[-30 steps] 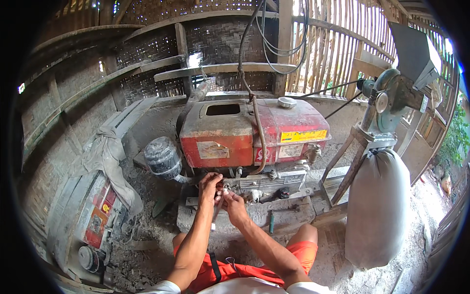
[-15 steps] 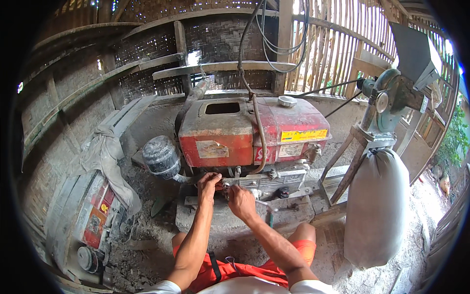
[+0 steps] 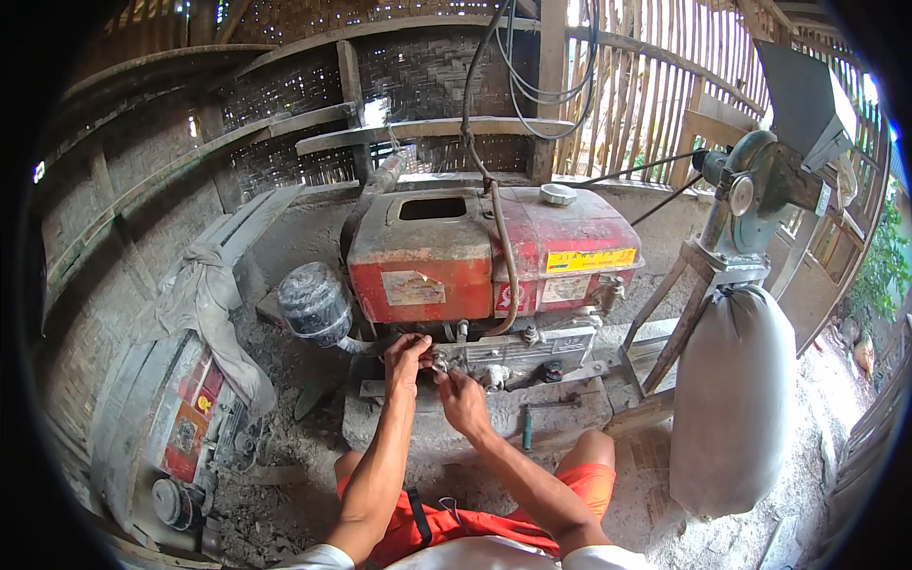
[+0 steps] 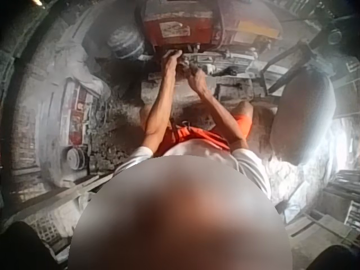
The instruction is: The person uses a wrench to adjust a mechanical component on a red agricultural machine, then picks up pieces of dried cassava from a white bag and drops them into the metal hopper of the machine.
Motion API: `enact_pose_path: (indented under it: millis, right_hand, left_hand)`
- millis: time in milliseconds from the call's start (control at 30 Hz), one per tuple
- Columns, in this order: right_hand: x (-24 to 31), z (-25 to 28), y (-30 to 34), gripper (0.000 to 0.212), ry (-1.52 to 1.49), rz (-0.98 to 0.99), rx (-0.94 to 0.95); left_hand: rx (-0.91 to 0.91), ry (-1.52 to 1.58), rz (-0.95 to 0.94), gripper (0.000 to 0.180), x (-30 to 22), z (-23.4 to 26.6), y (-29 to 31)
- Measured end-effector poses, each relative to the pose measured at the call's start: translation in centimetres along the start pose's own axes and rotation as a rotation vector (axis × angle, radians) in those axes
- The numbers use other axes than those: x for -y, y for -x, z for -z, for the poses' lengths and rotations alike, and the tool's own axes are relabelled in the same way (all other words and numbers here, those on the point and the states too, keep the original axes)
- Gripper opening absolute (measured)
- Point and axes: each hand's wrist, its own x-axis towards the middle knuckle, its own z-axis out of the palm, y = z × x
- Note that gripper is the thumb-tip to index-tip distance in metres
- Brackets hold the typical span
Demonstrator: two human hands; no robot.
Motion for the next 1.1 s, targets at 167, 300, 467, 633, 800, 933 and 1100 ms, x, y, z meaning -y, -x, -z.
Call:
enact_pose_path:
  millis: [167, 300, 467, 633, 800, 933, 1100]
  right_hand:
    - [1.0, 2.6, -2.3, 0.018, 0.8, 0.513, -0.1]
    - [1.1, 1.9, -2.0, 0.018, 0.653, 0.396, -0.117]
    - [-0.4, -0.7, -0.8, 0.026, 0.208, 0.062, -0.107]
    - [-3.7, -4.8, -1.2, 0.029, -0.679, -0.053, -0.133]
    - [-2.4, -3.9, -0.5, 0.03, -0.677, -0.111, -0.098]
    - [0.2, -0.2, 0.3, 0.026, 0.106, 0.031, -0.104]
    - [1.0, 1.5, -1.8, 0.022, 0.662, 0.361, -0.161]
  left_hand:
    - [0.027, -0.01, 0.005, 0.014, 1.0, -0.5, -0.5]
    - [0.025, 0.006, -0.003, 0.015, 1.2, -0.3, -0.6]
    - [0.011, 0.006, 0.009, 0.014, 0.7, 0.0, -0.3]
    - [0.035, 0.028, 0.034, 0.012, 0.5, -0.2, 0.0]
    - [0.038, 0.023, 0.036, 0.014, 0.2, -0.4, 0.2]
    - [0.013, 0.019, 0.004, 0.016, 1.0, 0.1, -0.3]
    - [0.025, 0.059, 0.005, 0.016, 1.0, -0.5, -0.2]
